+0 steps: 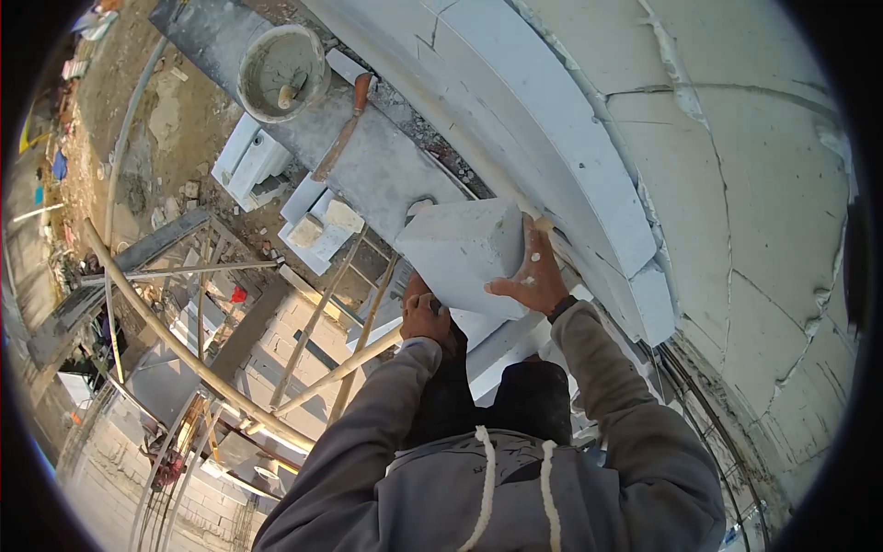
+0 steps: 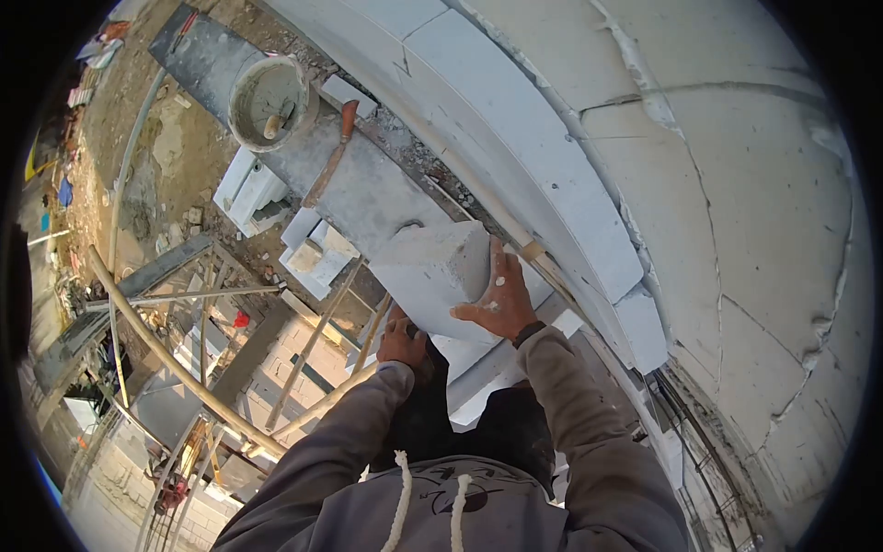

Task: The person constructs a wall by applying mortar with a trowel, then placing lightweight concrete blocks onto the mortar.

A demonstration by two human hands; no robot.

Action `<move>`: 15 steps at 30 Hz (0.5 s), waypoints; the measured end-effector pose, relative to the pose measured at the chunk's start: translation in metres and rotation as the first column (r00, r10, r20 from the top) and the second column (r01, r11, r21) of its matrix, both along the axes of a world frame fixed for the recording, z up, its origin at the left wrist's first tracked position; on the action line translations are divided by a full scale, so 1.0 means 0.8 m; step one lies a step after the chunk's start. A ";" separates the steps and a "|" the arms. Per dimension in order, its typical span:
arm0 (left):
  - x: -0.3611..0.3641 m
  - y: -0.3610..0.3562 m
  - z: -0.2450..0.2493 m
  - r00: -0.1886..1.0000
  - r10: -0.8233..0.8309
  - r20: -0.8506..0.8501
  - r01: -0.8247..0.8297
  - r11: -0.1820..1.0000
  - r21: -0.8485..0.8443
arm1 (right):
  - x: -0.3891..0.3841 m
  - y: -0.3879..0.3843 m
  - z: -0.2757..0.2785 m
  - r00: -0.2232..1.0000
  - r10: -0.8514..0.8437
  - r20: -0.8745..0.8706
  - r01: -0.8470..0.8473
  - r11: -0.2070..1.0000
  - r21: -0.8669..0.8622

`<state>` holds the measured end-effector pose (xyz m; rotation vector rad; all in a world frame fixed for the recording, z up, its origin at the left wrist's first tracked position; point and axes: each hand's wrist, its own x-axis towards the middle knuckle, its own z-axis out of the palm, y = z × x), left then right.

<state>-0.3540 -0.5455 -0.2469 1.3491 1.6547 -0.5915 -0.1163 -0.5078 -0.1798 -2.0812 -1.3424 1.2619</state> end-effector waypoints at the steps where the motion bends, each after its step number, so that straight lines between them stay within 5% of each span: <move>1: -0.003 -0.011 -0.009 0.996 0.010 0.085 -0.012 1.000 0.021 | 0.017 -0.041 0.052 0.996 -0.086 0.010 0.086 0.996 -0.019; 4: -0.007 -0.036 -0.047 0.950 -0.146 0.274 0.107 0.982 0.154 | 0.062 -0.163 0.191 0.988 -0.113 0.101 0.102 0.988 0.116; 7: 0.018 -0.045 -0.061 0.839 -0.354 0.414 0.257 0.927 0.273 | 0.098 -0.280 0.311 0.944 -0.190 0.271 0.177 0.982 0.071; 9: 0.058 -0.046 -0.030 0.862 -0.339 0.377 0.300 0.941 0.159 | 0.126 -0.355 0.375 0.895 -0.253 0.368 0.237 0.967 0.090; 12: 0.096 -0.078 -0.111 0.811 -0.325 0.487 0.159 0.923 0.351 | 0.168 -0.459 0.427 0.785 -0.333 0.522 0.338 0.937 0.089; 13: 0.133 -0.082 -0.078 0.760 -0.461 0.458 0.259 0.861 0.437 | 0.184 -0.496 0.426 0.774 -0.357 0.523 0.351 0.929 0.115; 15: 0.210 -0.109 -0.028 0.690 -0.446 0.569 0.178 0.868 0.464 | 0.225 -0.560 0.412 0.653 -0.334 0.680 0.295 0.939 0.178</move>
